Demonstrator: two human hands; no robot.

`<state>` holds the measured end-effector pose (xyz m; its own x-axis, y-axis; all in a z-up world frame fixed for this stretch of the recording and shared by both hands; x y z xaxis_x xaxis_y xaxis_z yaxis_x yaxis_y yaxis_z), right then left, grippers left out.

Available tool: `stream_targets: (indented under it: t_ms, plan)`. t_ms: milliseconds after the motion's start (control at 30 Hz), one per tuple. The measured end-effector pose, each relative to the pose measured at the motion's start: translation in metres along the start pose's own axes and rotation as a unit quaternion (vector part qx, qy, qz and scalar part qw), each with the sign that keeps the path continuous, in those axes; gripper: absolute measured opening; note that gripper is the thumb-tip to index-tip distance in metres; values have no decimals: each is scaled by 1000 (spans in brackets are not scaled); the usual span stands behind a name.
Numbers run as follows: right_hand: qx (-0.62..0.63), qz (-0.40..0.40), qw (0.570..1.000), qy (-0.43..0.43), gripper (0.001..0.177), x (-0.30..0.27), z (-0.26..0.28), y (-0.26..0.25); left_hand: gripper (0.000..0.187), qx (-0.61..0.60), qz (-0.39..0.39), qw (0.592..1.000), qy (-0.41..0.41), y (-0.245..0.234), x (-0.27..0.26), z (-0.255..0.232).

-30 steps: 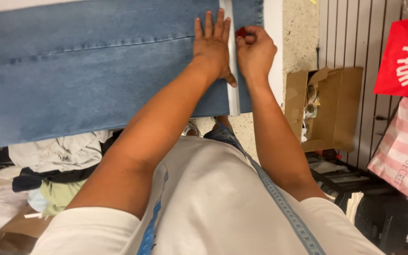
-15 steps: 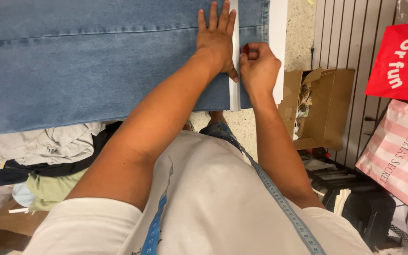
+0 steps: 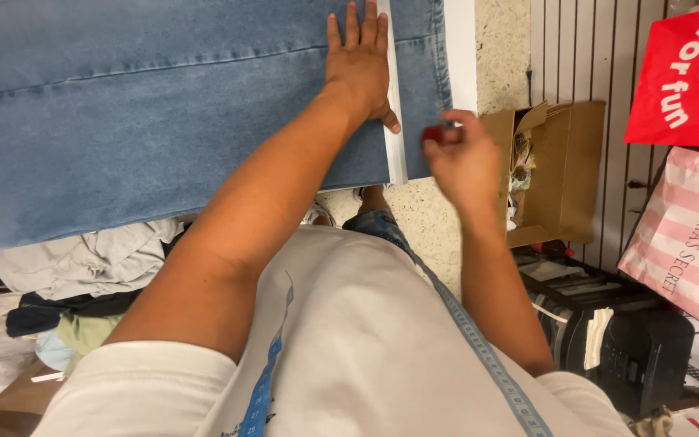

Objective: Measuring a pair of blue jeans with a flexible measuring tape on a work table

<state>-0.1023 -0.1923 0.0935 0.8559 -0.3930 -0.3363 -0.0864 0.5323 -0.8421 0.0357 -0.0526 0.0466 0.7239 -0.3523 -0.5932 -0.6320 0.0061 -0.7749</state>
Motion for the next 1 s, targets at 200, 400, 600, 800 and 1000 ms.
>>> stream_targets:
  t_ms: [200,400,600,800,1000]
  plan:
    - [416,97,893,142,23,11,-37,-9,150,70,-117,989,56,28,22,-8]
    - [75,-21,993,87,29,-1,-21,-23,147,23,-41,997,63,5,-17,-1]
    - [-77,26,987,136,43,-19,-74,20,159,30,32,998,37,2,-30,-5]
    - [-17,-222,954,-201,19,-38,-44,33,164,55,27,998,25,5,-21,-6]
    - [59,24,977,202,60,-35,-58,20,166,79,56,995,7,5,-15,-12]
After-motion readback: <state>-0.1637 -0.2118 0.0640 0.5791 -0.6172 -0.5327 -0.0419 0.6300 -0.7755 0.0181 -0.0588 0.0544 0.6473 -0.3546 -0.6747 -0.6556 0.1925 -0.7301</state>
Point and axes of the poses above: each hand's wrist, its own x-axis towards the middle knuckle, its own y-axis out of the palm, z = x × y, the point moved 3 cm from there along x, towards the middle knuckle, and after that the axes turned 11 degrees about -x, right-handed, at the moved point
